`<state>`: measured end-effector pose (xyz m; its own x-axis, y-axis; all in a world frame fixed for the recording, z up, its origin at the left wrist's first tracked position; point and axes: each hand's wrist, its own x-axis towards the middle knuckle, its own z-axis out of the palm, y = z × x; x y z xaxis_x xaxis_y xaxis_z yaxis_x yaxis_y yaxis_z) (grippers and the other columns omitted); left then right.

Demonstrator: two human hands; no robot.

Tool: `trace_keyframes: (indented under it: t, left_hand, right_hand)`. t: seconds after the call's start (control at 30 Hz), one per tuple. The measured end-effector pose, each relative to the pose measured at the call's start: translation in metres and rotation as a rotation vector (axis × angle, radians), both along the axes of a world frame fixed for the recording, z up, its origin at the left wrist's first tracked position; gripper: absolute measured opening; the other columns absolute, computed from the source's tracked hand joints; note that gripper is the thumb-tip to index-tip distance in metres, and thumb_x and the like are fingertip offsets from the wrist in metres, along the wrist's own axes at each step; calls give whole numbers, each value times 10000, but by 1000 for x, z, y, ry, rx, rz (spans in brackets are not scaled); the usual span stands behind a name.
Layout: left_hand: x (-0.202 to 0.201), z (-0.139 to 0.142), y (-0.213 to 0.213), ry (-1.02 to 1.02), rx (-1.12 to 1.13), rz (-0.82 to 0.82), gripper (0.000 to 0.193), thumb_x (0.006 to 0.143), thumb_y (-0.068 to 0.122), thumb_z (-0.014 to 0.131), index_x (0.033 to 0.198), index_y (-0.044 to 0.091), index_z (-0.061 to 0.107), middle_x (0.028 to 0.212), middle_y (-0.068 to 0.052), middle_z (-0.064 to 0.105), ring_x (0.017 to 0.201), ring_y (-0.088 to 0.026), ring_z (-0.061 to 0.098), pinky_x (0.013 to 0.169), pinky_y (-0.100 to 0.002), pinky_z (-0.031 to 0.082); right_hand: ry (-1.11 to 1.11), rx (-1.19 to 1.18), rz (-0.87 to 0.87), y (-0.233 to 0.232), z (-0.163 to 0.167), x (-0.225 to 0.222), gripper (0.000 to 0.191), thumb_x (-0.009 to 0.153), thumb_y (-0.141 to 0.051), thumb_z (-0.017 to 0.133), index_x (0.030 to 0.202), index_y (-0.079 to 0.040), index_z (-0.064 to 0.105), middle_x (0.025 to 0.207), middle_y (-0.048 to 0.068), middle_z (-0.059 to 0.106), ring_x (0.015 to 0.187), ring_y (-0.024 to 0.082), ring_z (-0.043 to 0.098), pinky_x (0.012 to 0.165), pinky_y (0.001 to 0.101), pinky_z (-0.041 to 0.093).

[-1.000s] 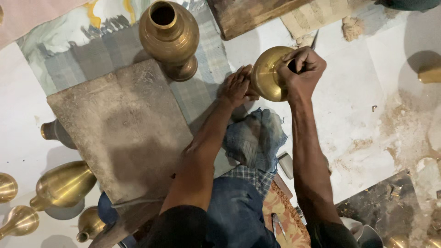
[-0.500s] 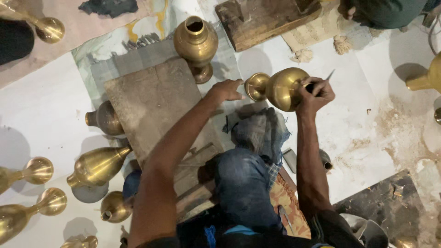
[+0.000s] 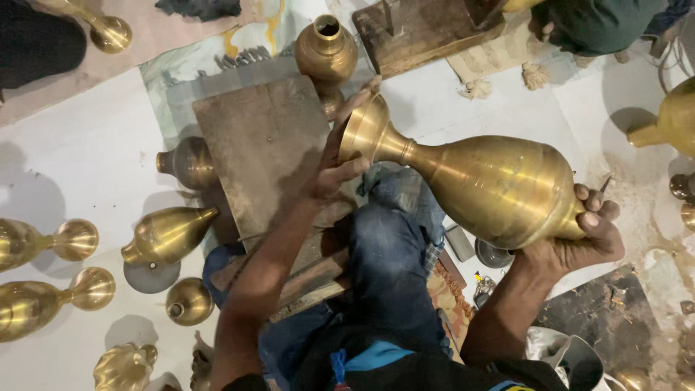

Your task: The person sits with a brass vessel held on their lap and works on its narrow neck area using a small hand tool, rotating the vessel to reach different spots. They set one vessel aside, pick up another darker brass vessel and continue working on its neck, then resume on a brighter vessel.

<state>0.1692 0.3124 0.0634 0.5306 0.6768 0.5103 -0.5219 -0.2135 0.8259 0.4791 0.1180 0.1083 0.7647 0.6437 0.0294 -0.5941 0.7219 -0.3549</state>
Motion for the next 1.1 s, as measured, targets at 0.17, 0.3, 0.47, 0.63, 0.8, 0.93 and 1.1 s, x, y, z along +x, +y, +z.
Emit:
trace_keyframes:
  t: [0.17, 0.3, 0.47, 0.63, 0.8, 0.93, 1.1]
  left_hand:
    - [-8, 27, -28, -82, -159, 49, 813, 742, 304, 704, 1476, 93, 424, 1567, -126, 378, 1431, -268, 396, 1229, -386, 315]
    - [-17, 50, -39, -75, -178, 47, 778, 730, 287, 698, 1439, 92, 446, 1490, -122, 396, 1299, -253, 453, 1134, -380, 360]
    - [-24, 70, -39, -64, -232, 15, 811, 748, 299, 739, 1485, 131, 446, 1406, -126, 453, 1238, -257, 499, 1105, -396, 403]
    - [-25, 61, -1, 547, -795, -173, 854, 827, 708, 458, 1407, 92, 574, 1161, -160, 685, 1058, -290, 684, 833, -436, 579]
    - [-81, 27, 38, 537, -782, -477, 1139, 824, 861, 114, 1336, -49, 568, 1037, -260, 714, 828, -351, 751, 559, -405, 572]
    - [-103, -1, 29, -26, -713, -872, 1166, 1002, 804, 185, 1271, -268, 556, 1100, -399, 650, 950, -433, 712, 748, -456, 542]
    - [-68, 10, 23, 365, 253, 158, 1001, 970, 798, 454, 1621, 53, 309, 1650, -242, 319, 1501, -336, 352, 1134, -483, 399]
  right_hand:
    - [-78, 12, 68, -14, -11, 4, 146, 757, 93, 551, 736, -49, 525, 861, 111, 636, 962, 256, 677, 1035, 410, 580]
    - [-131, 31, 59, -22, -26, 5, 140, 764, 75, 572, 725, -55, 539, 893, 118, 663, 991, 256, 678, 1042, 417, 573]
    - [-350, 262, 121, -17, -22, 5, 113, 785, 33, 607, 827, -71, 613, 878, 72, 703, 1029, 212, 707, 1065, 448, 557]
    - [-1007, 625, 109, 8, 4, 33, 327, 713, -25, 588, 1017, -119, 514, 896, 34, 703, 973, 192, 741, 1077, 454, 531]
    - [-711, 431, 93, 15, 5, 47, 435, 681, -33, 531, 1073, -100, 355, 913, 43, 696, 962, 206, 722, 1034, 426, 555]
    - [-460, 371, 40, 10, -6, 47, 211, 618, -11, 531, 803, -73, 610, 865, 57, 681, 907, 217, 714, 931, 469, 597]
    - [-290, 248, 15, 2, -25, 32, 129, 755, 52, 501, 815, -58, 531, 887, 90, 664, 944, 232, 699, 941, 376, 565]
